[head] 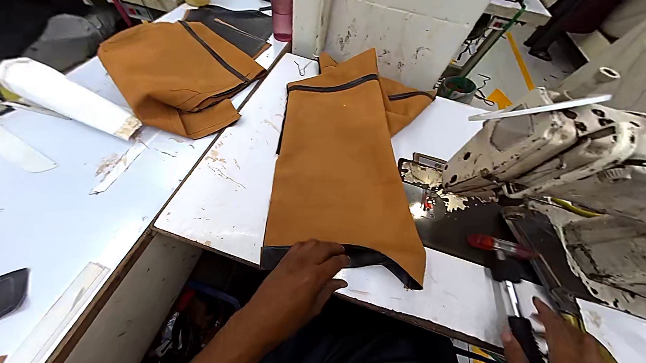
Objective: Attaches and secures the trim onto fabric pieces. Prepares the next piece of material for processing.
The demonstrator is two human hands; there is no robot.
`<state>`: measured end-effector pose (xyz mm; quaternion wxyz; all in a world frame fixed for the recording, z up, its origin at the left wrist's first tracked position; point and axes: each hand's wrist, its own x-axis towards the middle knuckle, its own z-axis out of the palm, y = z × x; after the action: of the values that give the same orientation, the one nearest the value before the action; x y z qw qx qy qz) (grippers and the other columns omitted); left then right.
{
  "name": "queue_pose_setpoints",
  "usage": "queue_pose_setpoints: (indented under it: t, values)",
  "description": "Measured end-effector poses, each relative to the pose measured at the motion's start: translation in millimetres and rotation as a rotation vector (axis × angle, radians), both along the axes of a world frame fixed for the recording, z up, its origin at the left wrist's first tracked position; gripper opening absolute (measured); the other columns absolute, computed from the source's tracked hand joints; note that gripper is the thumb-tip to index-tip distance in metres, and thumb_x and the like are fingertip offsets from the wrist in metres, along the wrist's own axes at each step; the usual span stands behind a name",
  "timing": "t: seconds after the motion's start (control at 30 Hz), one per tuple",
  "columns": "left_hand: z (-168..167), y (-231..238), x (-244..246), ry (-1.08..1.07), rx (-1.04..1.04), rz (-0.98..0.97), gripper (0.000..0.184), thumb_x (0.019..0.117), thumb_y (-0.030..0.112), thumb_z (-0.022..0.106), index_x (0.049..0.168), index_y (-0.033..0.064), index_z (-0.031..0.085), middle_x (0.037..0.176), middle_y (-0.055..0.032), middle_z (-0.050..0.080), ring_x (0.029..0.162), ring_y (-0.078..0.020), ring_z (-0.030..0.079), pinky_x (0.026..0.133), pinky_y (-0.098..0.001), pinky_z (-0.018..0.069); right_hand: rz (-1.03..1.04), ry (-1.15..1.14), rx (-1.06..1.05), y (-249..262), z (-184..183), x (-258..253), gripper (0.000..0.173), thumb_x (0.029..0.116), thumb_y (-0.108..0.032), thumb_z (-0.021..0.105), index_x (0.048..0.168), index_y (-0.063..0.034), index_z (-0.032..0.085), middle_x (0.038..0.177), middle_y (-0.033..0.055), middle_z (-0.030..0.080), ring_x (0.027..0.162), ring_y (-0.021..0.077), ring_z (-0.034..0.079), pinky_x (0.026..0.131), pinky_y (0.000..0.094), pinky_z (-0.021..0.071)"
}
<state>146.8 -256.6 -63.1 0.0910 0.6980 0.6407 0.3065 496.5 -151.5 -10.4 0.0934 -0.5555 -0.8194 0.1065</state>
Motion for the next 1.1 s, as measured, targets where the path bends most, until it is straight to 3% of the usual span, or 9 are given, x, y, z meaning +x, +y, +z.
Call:
queue_pose_setpoints:
  t: [0.13, 0.33, 0.4, 0.53, 0.67, 0.77, 0.83, 0.97, 1.1]
  values:
    - [4, 18, -13, 0.159, 0.019, -0.049, 0.027, 0.1018, 0.032, 0.060, 0.114, 0.0145, 0.076, 0.114, -0.0015, 0.071, 0.105, -0.0181, 0.067, 0.091, -0.0364, 0.0566, 0.130, 0.094, 0.043, -3, 4, -31, 0.056, 0.1011, -0.038, 0.061, 0.135, 0.0070, 0.059, 0.129, 0.0335, 0.060, 0.113, 0.0482, 0.063, 0.094, 0.0604, 0.0526]
    - [15, 26, -23, 0.530, 0.129, -0.279, 0.028, 0.0997, 0.002, 0.053, 0.124, 0.0036, 0.067, 0.106, -0.0097, 0.070, 0.091, -0.0229, 0.068, 0.079, -0.0322, 0.0577, 0.131, 0.243, 0.070, 9, -50, -98, 0.067, 0.0920, -0.065, 0.059, 0.121, -0.0056, 0.072, 0.112, 0.0160, 0.067, 0.097, 0.0317, 0.067, 0.080, 0.0491, 0.0587]
    - [20, 34, -26, 0.528, 0.110, -0.287, 0.025, 0.0987, 0.002, 0.056, 0.121, 0.0036, 0.068, 0.101, -0.0091, 0.069, 0.088, -0.0226, 0.067, 0.075, -0.0322, 0.0578, 0.118, 0.357, 0.053, 13, -50, -111, 0.056, 0.0970, -0.054, 0.057, 0.121, -0.0041, 0.069, 0.105, 0.0101, 0.068, 0.087, 0.0228, 0.068, 0.074, 0.0423, 0.0594]
    - [65, 56, -44, 0.164, 0.050, -0.041, 0.023, 0.1020, 0.014, 0.057, 0.117, 0.0060, 0.073, 0.098, -0.0109, 0.074, 0.090, -0.0239, 0.073, 0.080, -0.0469, 0.0616, 0.059, 0.814, -0.311, 2, -37, -135, 0.066, 0.1003, -0.044, 0.061, 0.152, -0.0089, 0.039, 0.118, 0.0014, 0.070, 0.096, 0.0125, 0.072, 0.080, 0.0346, 0.0646]
    - [118, 78, -52, -0.004, 0.114, 0.199, 0.018, 0.1012, 0.026, 0.061, 0.107, 0.0156, 0.076, 0.076, 0.0055, 0.070, 0.059, -0.0012, 0.059, 0.057, -0.0250, 0.0519, 0.026, 1.000, -0.482, -17, -30, -179, 0.070, 0.0914, -0.040, 0.075, 0.142, -0.0065, 0.042, 0.113, 0.0051, 0.069, 0.091, 0.0161, 0.073, 0.074, 0.0377, 0.0645]
    - [133, 83, -46, 0.054, 0.117, 0.207, 0.018, 0.1010, 0.027, 0.061, 0.106, 0.0177, 0.076, 0.074, 0.0081, 0.068, 0.057, 0.0011, 0.056, 0.056, -0.0218, 0.0483, -0.067, 0.882, -0.359, -16, -26, -217, 0.079, 0.0809, -0.049, 0.084, 0.134, -0.0082, 0.044, 0.105, 0.0072, 0.063, 0.078, 0.0174, 0.067, 0.064, 0.0404, 0.0592]
    - [142, 83, -47, 0.196, 0.172, 0.156, 0.020, 0.1016, 0.022, 0.059, 0.107, 0.0134, 0.076, 0.081, 0.0014, 0.072, 0.066, -0.0063, 0.064, 0.064, -0.0287, 0.0531, -0.044, 0.796, -0.297, -12, -26, -232, 0.070, 0.0850, -0.036, 0.083, 0.133, -0.0063, 0.042, 0.102, 0.0096, 0.062, 0.073, 0.0196, 0.065, 0.062, 0.0428, 0.0581]
    - [188, 69, -99, 0.614, 0.278, 0.123, 0.023, 0.1021, 0.001, 0.049, 0.116, -0.0038, 0.068, 0.106, -0.0282, 0.068, 0.094, -0.0484, 0.069, 0.078, -0.0656, 0.0529, 0.167, 0.644, -0.155, -8, -25, -213, 0.056, 0.0869, -0.003, 0.071, 0.138, -0.0043, 0.049, 0.119, 0.0142, 0.062, 0.086, 0.0234, 0.070, 0.071, 0.0441, 0.0619]
    - [206, 45, -203, 0.784, 0.323, 0.180, 0.029, 0.1077, 0.010, 0.040, 0.127, 0.0057, 0.062, 0.116, -0.0281, 0.065, 0.105, -0.0522, 0.064, 0.086, -0.0707, 0.0483, 0.327, 0.550, 0.201, 8, -3, -164, 0.036, 0.0898, 0.000, 0.070, 0.125, -0.0041, 0.064, 0.110, 0.0105, 0.070, 0.094, 0.0208, 0.072, 0.079, 0.0393, 0.0635]
